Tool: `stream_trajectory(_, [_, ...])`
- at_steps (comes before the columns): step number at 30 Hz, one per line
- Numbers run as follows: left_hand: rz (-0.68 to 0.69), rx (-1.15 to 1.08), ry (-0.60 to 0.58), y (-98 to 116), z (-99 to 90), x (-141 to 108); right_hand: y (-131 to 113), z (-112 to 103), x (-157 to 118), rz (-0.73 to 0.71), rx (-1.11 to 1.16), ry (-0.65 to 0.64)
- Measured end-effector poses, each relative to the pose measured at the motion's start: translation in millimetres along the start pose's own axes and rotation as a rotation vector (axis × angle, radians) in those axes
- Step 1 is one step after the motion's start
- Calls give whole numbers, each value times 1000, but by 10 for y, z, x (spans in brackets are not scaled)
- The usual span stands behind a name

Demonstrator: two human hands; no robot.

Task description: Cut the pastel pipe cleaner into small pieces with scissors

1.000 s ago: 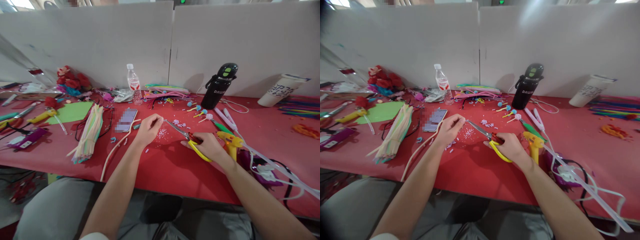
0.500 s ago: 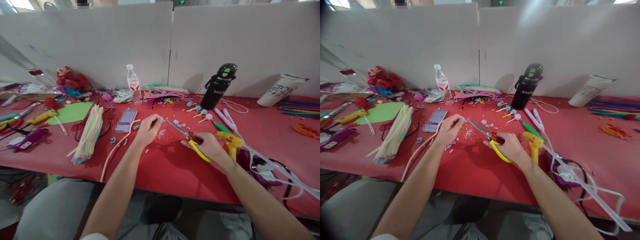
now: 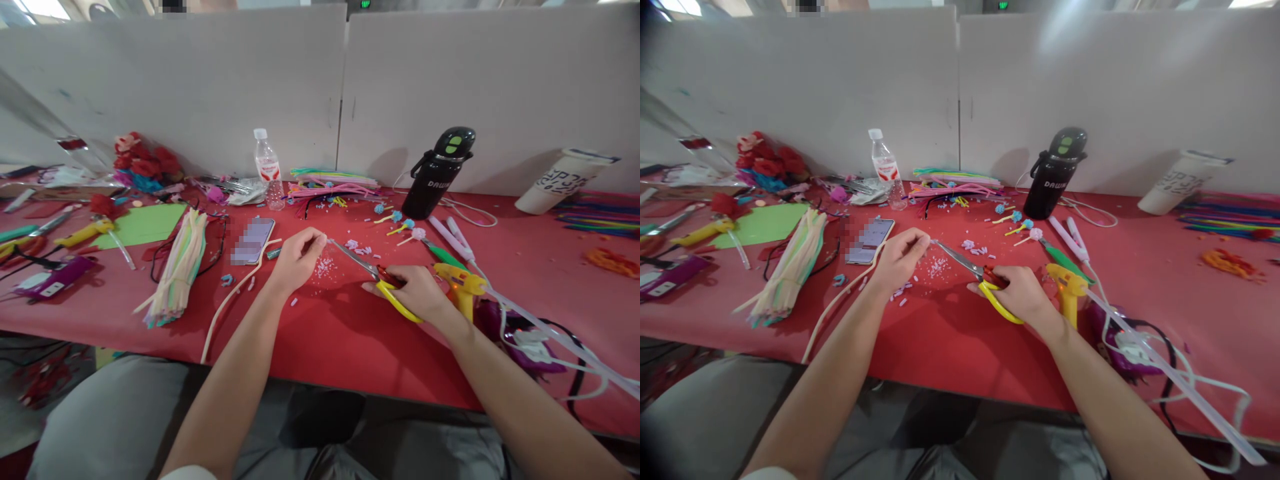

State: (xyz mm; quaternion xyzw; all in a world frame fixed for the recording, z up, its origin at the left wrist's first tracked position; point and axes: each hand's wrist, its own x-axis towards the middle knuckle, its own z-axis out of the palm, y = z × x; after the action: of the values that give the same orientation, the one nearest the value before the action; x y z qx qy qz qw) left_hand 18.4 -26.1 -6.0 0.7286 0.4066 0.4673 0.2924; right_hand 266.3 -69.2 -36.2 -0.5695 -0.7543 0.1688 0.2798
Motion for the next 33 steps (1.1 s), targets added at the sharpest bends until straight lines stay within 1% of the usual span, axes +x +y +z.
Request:
stream_trajectory(4, [-10,-6,-1,8,3,-3,7,4,4,-8,-5,26])
stream_trajectory(10, [-82,-29,28,7,28,-6,-24,0,-4,-9,-12,42])
stream_trajectory(24, [-70,9,29,37,48,-3,-19,9,-17,-22,-31,25])
stream_trajectory(33, [-92,-33,17,27,54,-4,-9,14,-5,-17,-52,35])
